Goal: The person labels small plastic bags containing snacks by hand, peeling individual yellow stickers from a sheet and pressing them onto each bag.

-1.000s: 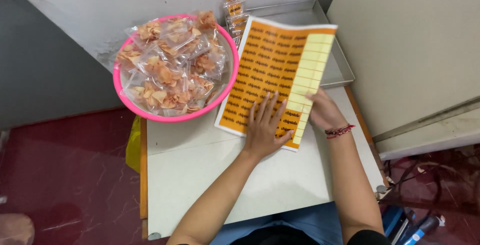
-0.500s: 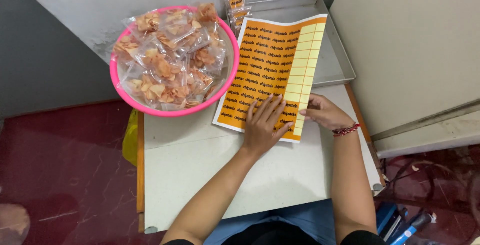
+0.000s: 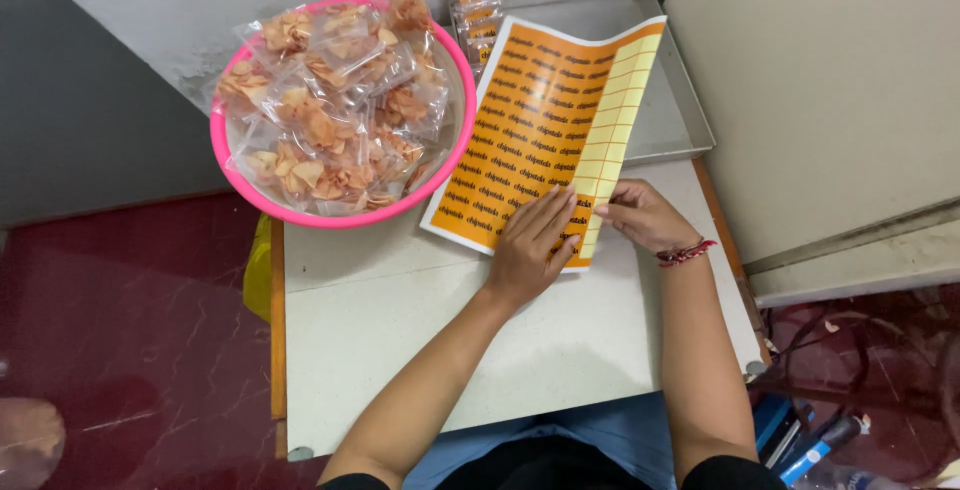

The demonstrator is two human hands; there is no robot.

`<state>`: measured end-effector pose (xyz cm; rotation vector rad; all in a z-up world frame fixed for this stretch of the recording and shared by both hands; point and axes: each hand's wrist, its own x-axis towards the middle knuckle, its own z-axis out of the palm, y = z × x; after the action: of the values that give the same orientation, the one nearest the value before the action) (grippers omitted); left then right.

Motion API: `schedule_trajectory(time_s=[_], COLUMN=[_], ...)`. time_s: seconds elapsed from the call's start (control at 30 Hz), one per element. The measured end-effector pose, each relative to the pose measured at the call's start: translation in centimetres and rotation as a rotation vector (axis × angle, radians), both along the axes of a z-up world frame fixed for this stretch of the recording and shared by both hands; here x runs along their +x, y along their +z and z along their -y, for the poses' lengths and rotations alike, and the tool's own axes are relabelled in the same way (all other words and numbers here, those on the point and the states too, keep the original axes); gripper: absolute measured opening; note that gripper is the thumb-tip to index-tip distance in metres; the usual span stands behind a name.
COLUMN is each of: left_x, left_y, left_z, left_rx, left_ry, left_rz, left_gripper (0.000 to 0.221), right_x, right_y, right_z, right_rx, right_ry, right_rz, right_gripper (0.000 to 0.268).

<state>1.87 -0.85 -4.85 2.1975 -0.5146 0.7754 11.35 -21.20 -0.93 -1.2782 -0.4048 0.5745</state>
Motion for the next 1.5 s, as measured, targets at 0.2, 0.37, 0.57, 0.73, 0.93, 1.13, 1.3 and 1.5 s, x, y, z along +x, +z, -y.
schedule_trajectory(time_s=[0.2,0.37,0.57,0.73,0.93,1.13,1.3,1.5], left_x=[-0.1,-0.5,0.0,0.3,0.3,0.0,0.1,0.1], left_y=[0.2,0.2,-0.7,-0.7,-0.6,0.0,-0.3,-0.3], left_z=[0.0,-0.1,0.0,0.0,0.0,-0.2,-0.1,-0.2], left_rx=[0.026,0.073,0.068,0.028,-0.008,-0.044,-0.067,-0.090], left_ry=[0.023,0.085,0.101,0.081,0.046,0.000,-0.011,-0.016], left_rz=[-0.002,0.025,0.061,0.053,0.027,-0.048,-0.064,-0.050], left_gripper=[0.049,0.052,0.059,0.059,0.056,0.051,0.050,0.050], right_x=[-0.3,-0.7,-1.2,-1.0,-0.6,-0.8,-0.9,-0.9], right_y=[0.5,0.7,1.9,2.3,1.6,1.3,0.7,0.9], right_z=[-1.3,-1.5,-1.5,-1.3,-1.3,-1.9,-2.4,-2.6], right_rx=[0.054,0.047,0.011,0.013,-0.027,-0.048,-0.030,-0.003], right_ry=[-0.023,-0.033,-0.017,-0.026,-0.049,-0.088,-0.106,-0.100], right_rz=[0.117,0.167,0.177,0.152,0.182,0.232,0.251,0.265], right_gripper=[0.025,0.026,0.027,0.025,0.025,0.026,0.028,0.023])
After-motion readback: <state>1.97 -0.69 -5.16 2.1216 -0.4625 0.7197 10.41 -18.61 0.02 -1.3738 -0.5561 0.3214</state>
